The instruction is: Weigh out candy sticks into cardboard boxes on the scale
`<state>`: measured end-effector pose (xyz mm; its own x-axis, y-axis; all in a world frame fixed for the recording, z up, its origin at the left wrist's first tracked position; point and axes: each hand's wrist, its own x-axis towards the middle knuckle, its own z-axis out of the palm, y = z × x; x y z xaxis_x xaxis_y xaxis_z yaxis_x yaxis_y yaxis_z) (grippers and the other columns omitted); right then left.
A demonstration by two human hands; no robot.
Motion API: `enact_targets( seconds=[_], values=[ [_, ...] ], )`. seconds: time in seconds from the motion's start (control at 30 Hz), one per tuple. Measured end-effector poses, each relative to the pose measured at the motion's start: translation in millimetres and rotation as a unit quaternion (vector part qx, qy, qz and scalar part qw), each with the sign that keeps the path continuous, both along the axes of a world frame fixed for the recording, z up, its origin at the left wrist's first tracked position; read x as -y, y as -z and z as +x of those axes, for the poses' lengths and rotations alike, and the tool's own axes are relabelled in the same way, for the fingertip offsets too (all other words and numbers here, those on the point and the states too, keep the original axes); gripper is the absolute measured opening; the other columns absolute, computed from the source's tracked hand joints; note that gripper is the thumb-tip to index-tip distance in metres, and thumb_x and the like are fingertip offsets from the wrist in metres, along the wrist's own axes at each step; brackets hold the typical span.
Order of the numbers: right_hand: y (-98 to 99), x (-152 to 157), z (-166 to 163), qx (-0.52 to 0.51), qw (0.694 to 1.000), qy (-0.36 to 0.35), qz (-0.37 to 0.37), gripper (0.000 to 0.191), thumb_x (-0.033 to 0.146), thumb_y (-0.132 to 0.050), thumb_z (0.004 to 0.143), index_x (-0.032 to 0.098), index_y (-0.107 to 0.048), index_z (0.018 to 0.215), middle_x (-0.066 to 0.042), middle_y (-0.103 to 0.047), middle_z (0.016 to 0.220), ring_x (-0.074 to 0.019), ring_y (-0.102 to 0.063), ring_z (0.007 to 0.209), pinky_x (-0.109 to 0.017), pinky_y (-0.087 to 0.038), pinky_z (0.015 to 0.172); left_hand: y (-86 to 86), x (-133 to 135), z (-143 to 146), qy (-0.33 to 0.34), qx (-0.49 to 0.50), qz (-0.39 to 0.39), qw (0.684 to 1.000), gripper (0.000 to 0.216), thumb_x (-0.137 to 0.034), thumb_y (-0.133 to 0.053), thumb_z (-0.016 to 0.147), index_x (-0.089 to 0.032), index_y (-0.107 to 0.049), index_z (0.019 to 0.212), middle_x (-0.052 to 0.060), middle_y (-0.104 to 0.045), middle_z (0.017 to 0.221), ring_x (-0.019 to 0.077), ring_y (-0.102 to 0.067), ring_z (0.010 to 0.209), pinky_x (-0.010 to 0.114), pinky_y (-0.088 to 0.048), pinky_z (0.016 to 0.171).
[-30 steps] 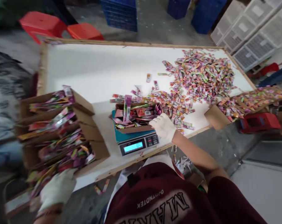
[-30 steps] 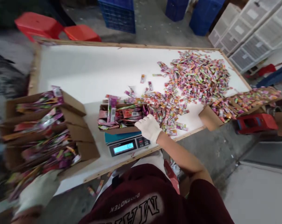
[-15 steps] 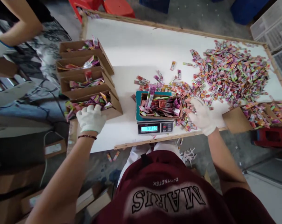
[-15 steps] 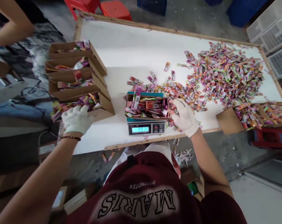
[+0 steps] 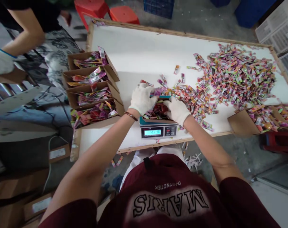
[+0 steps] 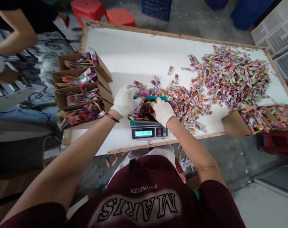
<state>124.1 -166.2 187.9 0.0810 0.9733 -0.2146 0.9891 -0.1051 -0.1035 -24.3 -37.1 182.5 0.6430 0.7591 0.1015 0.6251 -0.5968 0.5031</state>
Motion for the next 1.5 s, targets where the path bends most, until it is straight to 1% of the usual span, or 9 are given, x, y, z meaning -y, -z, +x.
enact_targets(
  seconds=[0.1, 0.3, 0.47, 0.7, 0.83, 1.0, 1.2, 1.4, 1.5],
  values=[
    [3.6, 4.3, 9.3, -0.031, 0.999, -0.023, 0.021, 0.029, 0.014, -0.051, 0.095, 0.016, -0.074, 0.112, -0.015, -0.064, 0.115, -0.0277, -0.064, 0.101, -0.04, -0.05, 0.089, -10.7, 10.5, -5.4, 0.041, 0.054, 0.016, 0.998, 0.017, -0.03, -0.062, 0.086, -0.017, -0.074, 0.085, 0.012, -0.068, 0.106, 0.0281, -0.062, 0.101, 0.044, -0.05, 0.092],
    [-33.9, 32.8, 24.4, -0.251, 0.912, -0.031, 0.324, 0.014, 0.021, -0.055, 0.094, 0.021, -0.067, 0.101, -0.009, -0.064, 0.117, -0.0239, -0.062, 0.111, -0.042, -0.052, 0.1, -60.1, 41.3, 0.6, 0.106, 0.224, 0.003, 0.969, 0.022, -0.027, -0.06, 0.091, -0.016, -0.068, 0.074, 0.006, -0.066, 0.081, 0.0186, -0.061, 0.076, 0.034, -0.051, 0.075],
    [-60.5, 42.9, 46.3, -0.203, 0.892, 0.049, 0.402, 0.011, 0.028, -0.054, 0.097, 0.025, -0.063, 0.103, -0.003, -0.063, 0.092, -0.0208, -0.062, 0.087, -0.041, -0.055, 0.087, -81.2, 58.5, 16.8, 0.154, 0.31, -0.106, 0.932, 0.023, -0.026, -0.054, 0.098, -0.013, -0.072, 0.102, 0.005, -0.071, 0.086, 0.0177, -0.067, 0.081, 0.033, -0.056, 0.078],
    [-59.3, 62.7, 121.3, 0.015, 0.906, 0.124, 0.405, 0.035, 0.031, -0.064, 0.089, 0.02, -0.06, 0.122, -0.016, -0.057, 0.122, -0.0336, -0.053, 0.122, -0.058, -0.046, 0.108, -46.2, 42.8, -65.7, 0.005, 0.273, -0.103, 0.956, 0.03, -0.033, -0.06, 0.095, -0.018, -0.073, 0.118, 0.008, -0.075, 0.108, 0.0204, -0.07, 0.098, 0.034, -0.057, 0.088],
    [-23.3, 37.8, 95.3, -0.035, 0.959, 0.046, 0.276, 0.031, 0.026, -0.057, 0.095, 0.02, -0.064, 0.124, -0.015, -0.056, 0.133, -0.0311, -0.052, 0.127, -0.051, -0.046, 0.109, -24.8, 39.7, -104.9, -0.124, 0.229, -0.14, 0.955, 0.033, -0.041, -0.06, 0.095, -0.018, -0.074, 0.114, 0.004, -0.072, 0.09, 0.0151, -0.062, 0.074, 0.029, -0.053, 0.068],
    [18.3, -7.1, 46.7, -0.012, 0.991, 0.018, 0.134, 0.019, 0.019, -0.062, 0.092, 0.019, -0.071, 0.11, -0.015, -0.063, 0.127, -0.0323, -0.055, 0.12, -0.049, -0.043, 0.105, -19.3, 45.5, -111.5, -0.115, 0.215, -0.143, 0.959, 0.037, -0.044, -0.058, 0.096, -0.018, -0.073, 0.118, 0.007, -0.075, 0.103, 0.0188, -0.066, 0.086, 0.034, -0.055, 0.081],
    [-8.8, 7.9, 70.4, -0.093, 0.965, -0.014, 0.245, 0.012, 0.018, -0.055, 0.094, 0.021, -0.067, 0.092, -0.011, -0.069, 0.112, -0.0273, -0.061, 0.112, -0.044, -0.047, 0.102, -11.1, 44.8, -111.6, -0.071, 0.212, -0.121, 0.967, 0.034, -0.04, -0.056, 0.095, -0.019, -0.072, 0.116, 0.01, -0.073, 0.12, 0.026, -0.068, 0.109, 0.04, -0.055, 0.096],
    [-42.6, 64.5, 133.9, 0.04, 0.878, 0.157, 0.45, 0.023, 0.023, -0.06, 0.09, 0.018, -0.067, 0.111, -0.02, -0.064, 0.119, -0.0322, -0.055, 0.123, -0.051, -0.044, 0.107, 2.6, 41.4, -124.4, -0.099, 0.196, -0.133, 0.966, 0.035, -0.043, -0.056, 0.096, -0.02, -0.072, 0.118, 0.008, -0.073, 0.117, 0.0248, -0.068, 0.101, 0.041, -0.056, 0.094],
    [-40.0, 73.3, 122.8, -0.005, 0.893, 0.151, 0.423, 0.024, 0.025, -0.06, 0.091, 0.019, -0.067, 0.113, -0.017, -0.067, 0.114, -0.0305, -0.058, 0.115, -0.049, -0.047, 0.103, 5.3, 39.6, -128.2, -0.106, 0.194, -0.133, 0.966, 0.035, -0.043, -0.057, 0.096, -0.019, -0.071, 0.118, 0.006, -0.073, 0.116, 0.0231, -0.067, 0.101, 0.039, -0.055, 0.092]
  ],
)
